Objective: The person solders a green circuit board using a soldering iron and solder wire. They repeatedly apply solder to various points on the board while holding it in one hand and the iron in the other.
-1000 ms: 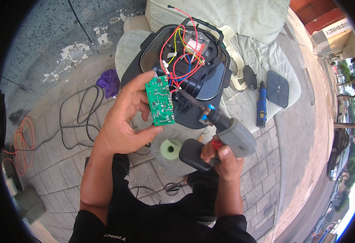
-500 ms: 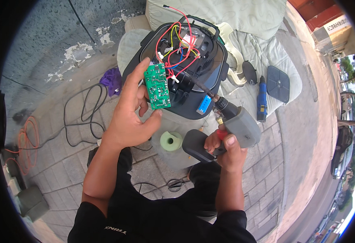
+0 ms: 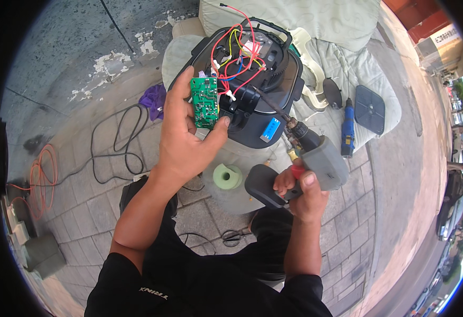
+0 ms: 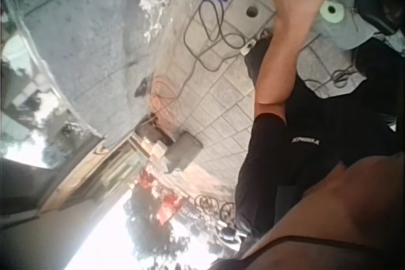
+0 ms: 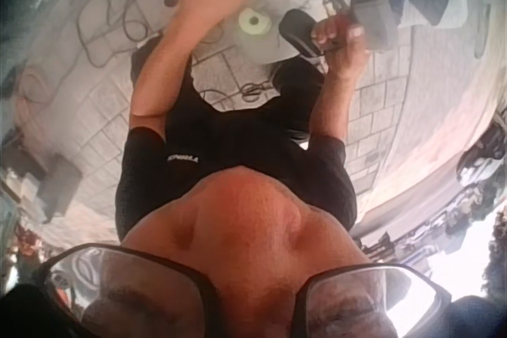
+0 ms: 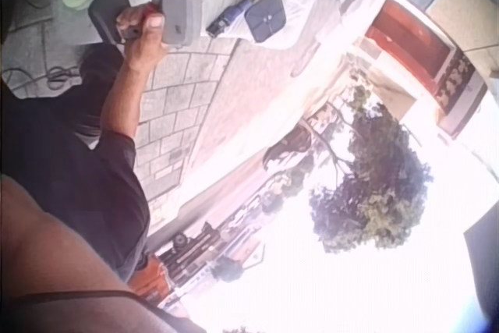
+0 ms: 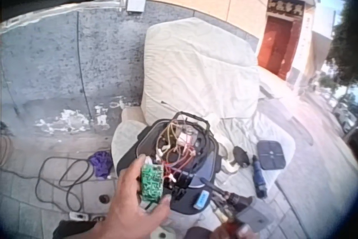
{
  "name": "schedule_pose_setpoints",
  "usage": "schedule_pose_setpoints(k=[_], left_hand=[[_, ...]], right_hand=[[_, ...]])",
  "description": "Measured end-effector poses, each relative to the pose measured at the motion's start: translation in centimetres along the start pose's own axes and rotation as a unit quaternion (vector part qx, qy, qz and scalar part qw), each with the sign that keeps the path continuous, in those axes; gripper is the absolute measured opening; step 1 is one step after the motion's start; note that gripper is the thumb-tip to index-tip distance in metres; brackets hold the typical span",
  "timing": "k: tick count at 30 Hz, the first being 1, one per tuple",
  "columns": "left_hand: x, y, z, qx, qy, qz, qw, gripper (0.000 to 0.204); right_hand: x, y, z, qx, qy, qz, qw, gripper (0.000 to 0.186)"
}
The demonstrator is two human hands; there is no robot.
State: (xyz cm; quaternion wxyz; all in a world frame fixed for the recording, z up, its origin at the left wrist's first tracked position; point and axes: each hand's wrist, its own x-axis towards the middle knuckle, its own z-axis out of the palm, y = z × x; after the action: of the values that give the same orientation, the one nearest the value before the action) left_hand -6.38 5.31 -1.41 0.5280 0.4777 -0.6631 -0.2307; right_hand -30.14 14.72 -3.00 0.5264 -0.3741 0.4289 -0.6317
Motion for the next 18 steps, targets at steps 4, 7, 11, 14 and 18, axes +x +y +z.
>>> schedule_pose_setpoints(k=[4,7,11,14,18], left_hand=[[0.2,-0.2,-0.3,-0.071,0.018,-0.007,0.997,0.078],[0.8,-0.2,-2.1,0.015,-0.026,0.027,0.999,0.069],[1.3,-0.7,-2.3,0.02,-0.043,0.12,0.992,0.062],[1.4,-0.3,-2.5,0.038,-0.059,0.142,0.987,0.061],[1.2,-0.5,-2.2,0.047,-0.063,0.136,0.988,0.061]], right_hand=[[0.0,0.1,-0.5,0.001,-0.001,0.0,1.0,0.056],[0.0,0.1,-0.7,0.002,-0.003,0.004,1.0,0.056],[0.0,0.0,-0.3,-0.014,0.001,0.009,1.0,0.057],[0.1,0.1,-0.4,-0.026,0.001,0.008,1.0,0.058],[0.0,0.4,-0.9,-0.035,0.001,0.002,0.999,0.058]])
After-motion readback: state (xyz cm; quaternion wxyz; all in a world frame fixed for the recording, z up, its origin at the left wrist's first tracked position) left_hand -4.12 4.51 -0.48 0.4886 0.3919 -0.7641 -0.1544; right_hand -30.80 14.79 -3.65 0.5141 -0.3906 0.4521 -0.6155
